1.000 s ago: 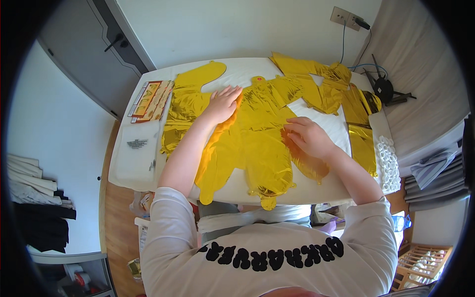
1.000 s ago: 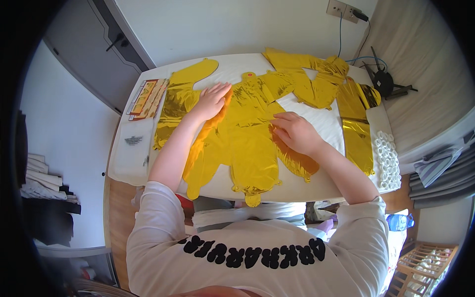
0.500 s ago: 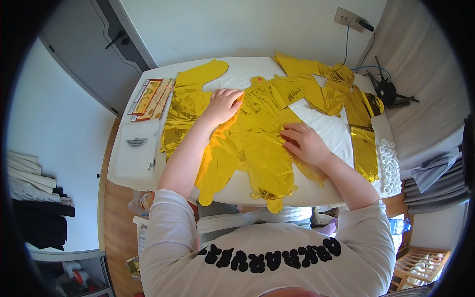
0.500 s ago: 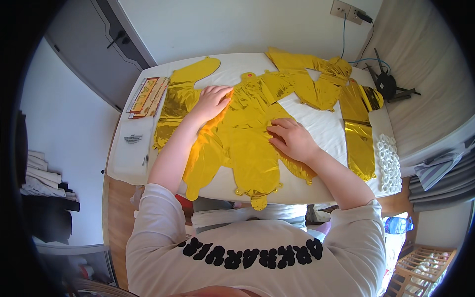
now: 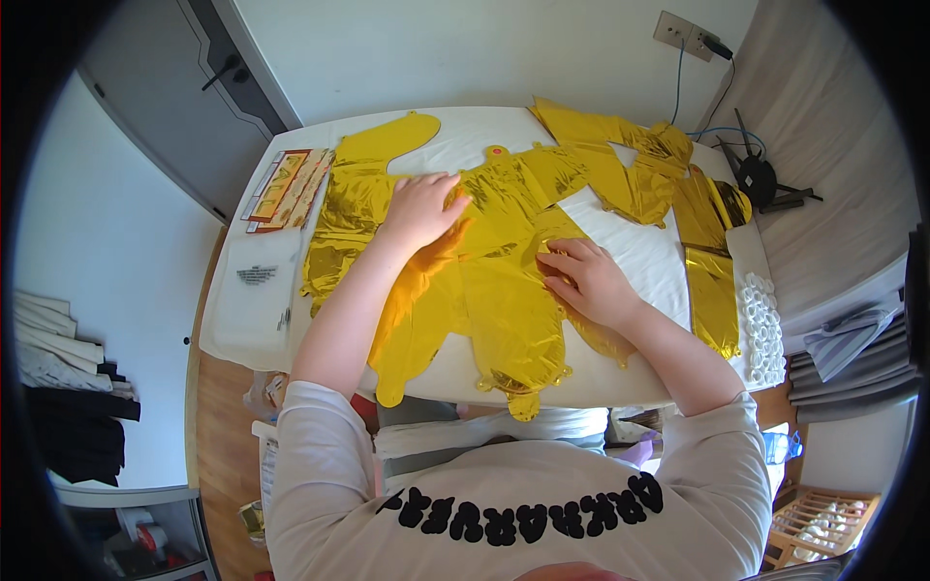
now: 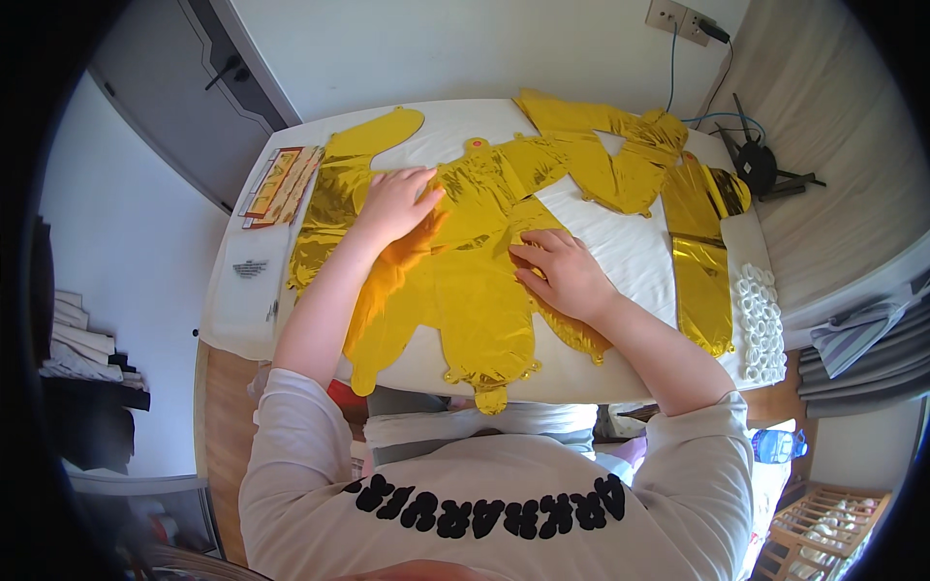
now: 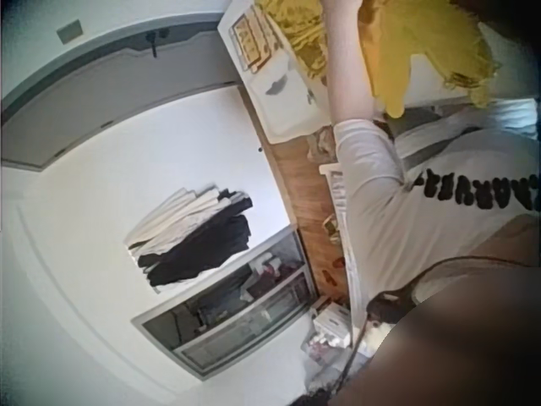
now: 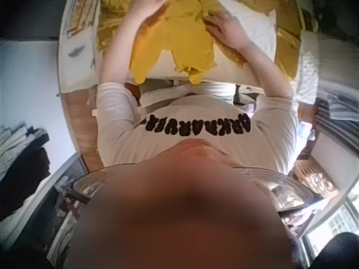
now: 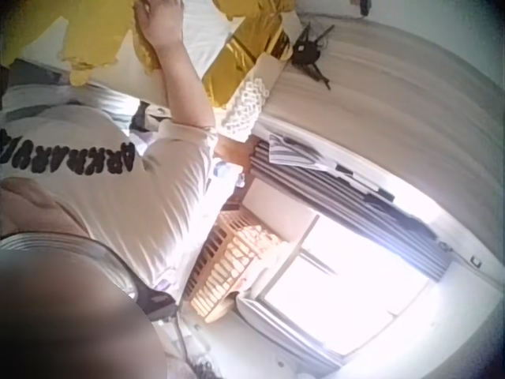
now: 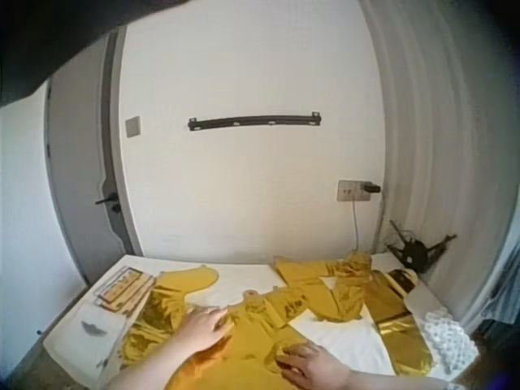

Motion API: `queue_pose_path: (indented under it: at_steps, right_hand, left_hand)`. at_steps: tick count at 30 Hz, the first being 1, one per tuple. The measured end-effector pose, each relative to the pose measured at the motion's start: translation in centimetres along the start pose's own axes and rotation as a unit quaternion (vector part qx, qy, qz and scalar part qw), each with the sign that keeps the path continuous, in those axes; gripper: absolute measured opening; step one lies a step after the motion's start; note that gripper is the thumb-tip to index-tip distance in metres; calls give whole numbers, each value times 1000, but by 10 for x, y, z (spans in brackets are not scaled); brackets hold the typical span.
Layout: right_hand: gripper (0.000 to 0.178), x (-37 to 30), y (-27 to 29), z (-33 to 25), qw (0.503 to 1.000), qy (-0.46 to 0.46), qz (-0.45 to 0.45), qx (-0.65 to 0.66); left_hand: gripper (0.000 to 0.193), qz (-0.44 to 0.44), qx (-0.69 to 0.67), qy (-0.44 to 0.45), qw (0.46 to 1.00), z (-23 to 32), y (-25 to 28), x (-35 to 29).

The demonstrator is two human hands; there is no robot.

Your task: Folding gold foil balloons and placing them into retail packaging with cardboard inserts.

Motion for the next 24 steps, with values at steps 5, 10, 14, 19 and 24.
queue_pose_path:
  at_steps: [5,10,14,19,24]
  right_hand:
    - [38,0,-1,-2,1000,10,12,-14]
    - [40,0,-2,-4,1000,13,1,-13]
    - [40,1,-4,-4,1000,8,-19,-11]
    - [44,1,-5,-1,1000,3,-27,-10]
    - [50,1,-3,-1,1000,-3,-29,2]
  left_hand:
    - [84,-24,9,-57,998,37,-6,-19]
    - [87,-89,-26,-77,993,48,-24,-23]
    - [81,-101,-28,-115,988,59,-37,-26]
    - [78,-110,16,-110,988,64,-43,-28]
    - [74,-98,7,-104,990,64,-42,-22]
Point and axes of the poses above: each hand's wrist, its own x-axis towards the middle knuckle, its own y-axis out of the back of the hand, z = x × y, the point moved 9 cm from there along x, towards the middle knuckle
